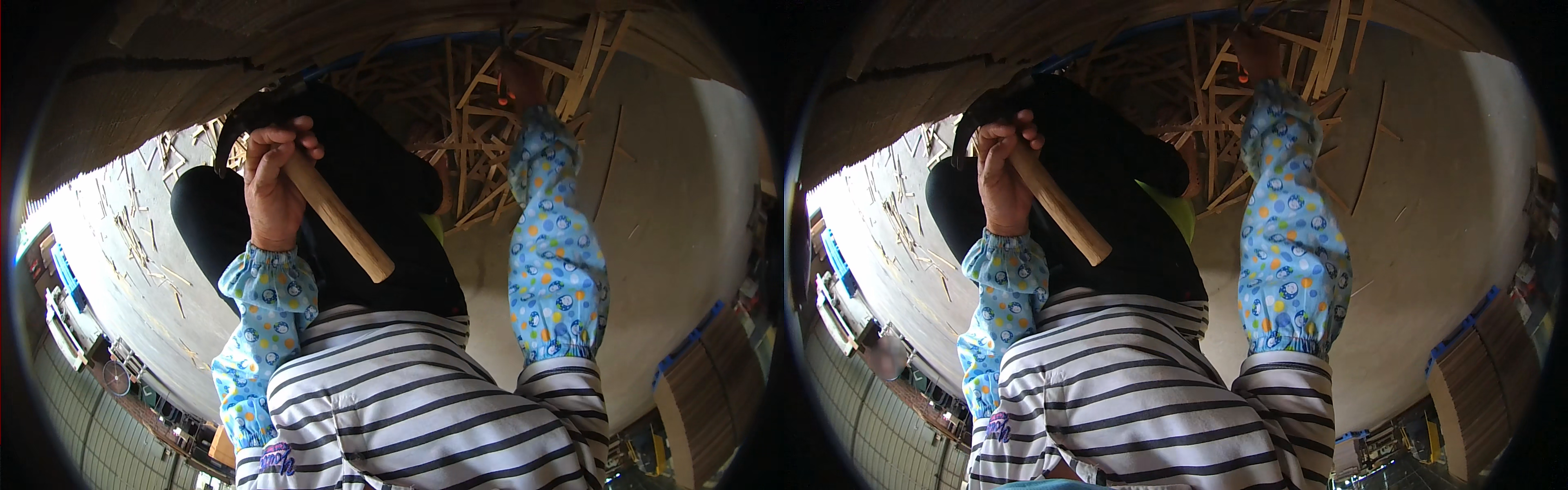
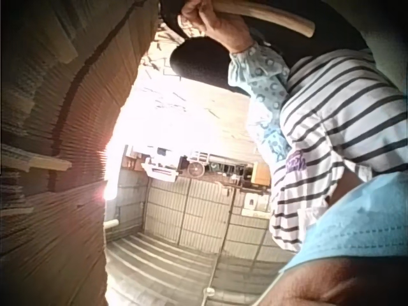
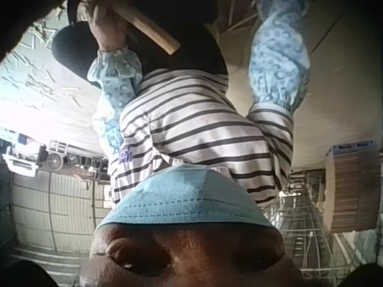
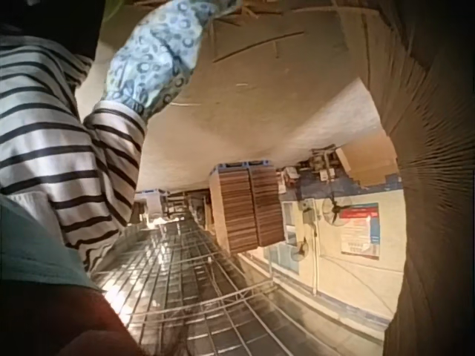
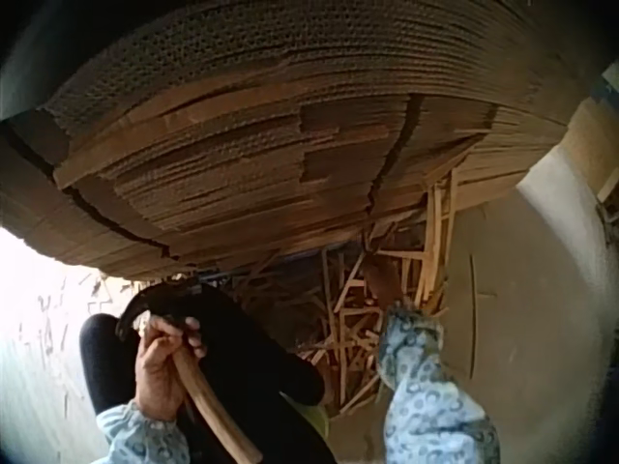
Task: Trimming the edges of a stack of corrugated cardboard using a hammer and pliers to remove waste pieces.
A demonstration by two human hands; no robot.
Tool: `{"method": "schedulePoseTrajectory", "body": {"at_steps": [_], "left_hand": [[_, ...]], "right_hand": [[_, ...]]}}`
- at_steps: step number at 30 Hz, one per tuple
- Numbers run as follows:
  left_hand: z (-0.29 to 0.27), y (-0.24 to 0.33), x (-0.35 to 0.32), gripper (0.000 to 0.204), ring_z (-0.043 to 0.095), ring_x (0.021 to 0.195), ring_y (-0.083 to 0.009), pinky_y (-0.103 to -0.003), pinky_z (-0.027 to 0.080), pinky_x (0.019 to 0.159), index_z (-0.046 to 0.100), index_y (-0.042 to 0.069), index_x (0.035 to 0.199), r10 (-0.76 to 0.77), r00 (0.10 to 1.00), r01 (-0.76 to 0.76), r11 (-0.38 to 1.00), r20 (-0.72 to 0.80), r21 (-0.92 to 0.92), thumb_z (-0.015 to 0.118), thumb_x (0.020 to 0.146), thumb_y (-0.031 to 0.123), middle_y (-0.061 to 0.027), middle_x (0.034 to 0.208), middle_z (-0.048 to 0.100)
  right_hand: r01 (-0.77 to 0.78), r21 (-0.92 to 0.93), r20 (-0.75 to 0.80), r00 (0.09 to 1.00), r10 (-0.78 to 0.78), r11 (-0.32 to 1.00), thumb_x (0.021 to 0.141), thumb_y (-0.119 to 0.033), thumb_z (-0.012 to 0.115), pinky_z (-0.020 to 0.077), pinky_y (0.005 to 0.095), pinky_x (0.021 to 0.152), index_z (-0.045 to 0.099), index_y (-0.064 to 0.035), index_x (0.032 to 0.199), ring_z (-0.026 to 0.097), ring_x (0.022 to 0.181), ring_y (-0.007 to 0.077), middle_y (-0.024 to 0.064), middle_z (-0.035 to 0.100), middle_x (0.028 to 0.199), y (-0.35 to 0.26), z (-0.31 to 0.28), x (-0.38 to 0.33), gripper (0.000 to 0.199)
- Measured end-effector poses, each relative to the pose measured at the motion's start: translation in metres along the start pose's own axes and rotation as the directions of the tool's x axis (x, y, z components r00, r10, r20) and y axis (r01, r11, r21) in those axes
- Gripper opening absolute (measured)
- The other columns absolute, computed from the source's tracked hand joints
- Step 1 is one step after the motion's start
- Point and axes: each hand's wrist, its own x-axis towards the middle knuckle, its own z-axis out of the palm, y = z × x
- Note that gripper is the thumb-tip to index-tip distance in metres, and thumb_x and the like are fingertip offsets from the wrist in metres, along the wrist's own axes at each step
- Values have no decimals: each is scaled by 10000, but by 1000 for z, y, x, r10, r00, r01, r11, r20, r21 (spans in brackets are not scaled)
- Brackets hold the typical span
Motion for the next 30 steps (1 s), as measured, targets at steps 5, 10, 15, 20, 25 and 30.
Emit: {"method": "schedulePoseTrajectory", "body": {"at_steps": [5, 10, 15, 20, 25, 30], "left_hand": [[3, 1, 3, 126, 566, 857, -203, -332, 491, 784, 559, 43, 940, -1, 1000, 1, 1000, -4, 5, 465, 855, 40, -160, 1064, 575], [-6, 14, -9, 108, 564, 870, -205, -338, 487, 787, 558, 43, 938, 32, 998, -24, 992, -63, 124, 479, 865, 52, -164, 1061, 574], [0, 1, 4, 114, 558, 865, -206, -338, 485, 788, 551, 44, 945, -17, 996, 16, 1000, -86, -5, 477, 858, 51, -168, 1070, 572], [4, 4, -4, 121, 552, 875, -210, -336, 482, 796, 551, 53, 954, -3, 1000, 5, 997, -23, 75, 469, 865, 60, -173, 1082, 565], [7, 6, -1, 121, 566, 862, -199, -328, 490, 790, 555, 50, 953, 4, 1000, -2, 998, -29, 66, 476, 862, 46, -166, 1081, 567], [13, 2, -1, 130, 570, 853, -202, -332, 493, 782, 559, 48, 941, -19, 999, 23, 997, -44, 73, 463, 854, 33, -165, 1068, 573]], "right_hand": [[-240, 117, 82, 969, 231, 964, 852, -321, 499, 392, 356, 445, 555, -53, 707, 494, 438, 187, 91, 548, 583, -28, -7, 10, 309], [-383, 202, 113, 924, 367, 901, 859, -335, 486, 457, 407, 518, 596, -43, 868, 572, 551, 259, 145, 612, 714, -55, 13, -11, 312], [-497, -63, -130, 864, 486, 866, 866, -375, 438, 474, 431, 698, 595, -17, 1070, 608, 809, 337, 208, 625, 871, 48, -45, -123, 441], [-416, -161, -91, 909, 407, 895, 847, -301, 476, 452, 372, 543, 587, -10, 1089, 601, 626, 248, 125, 622, 709, 56, -49, -157, 394], [-517, 648, 170, 814, 555, 559, 826, -268, 561, 390, 239, 437, 595, -7, 985, 573, 574, 117, 39, 562, 663, -72, -53, -119, 307], [-571, 668, 372, 811, 451, 477, 873, -319, 531, 440, 251, 484, 540, -15, 1021, 599, 659, 158, 64, 582, 676, -59, -26, -33, 338]]}}
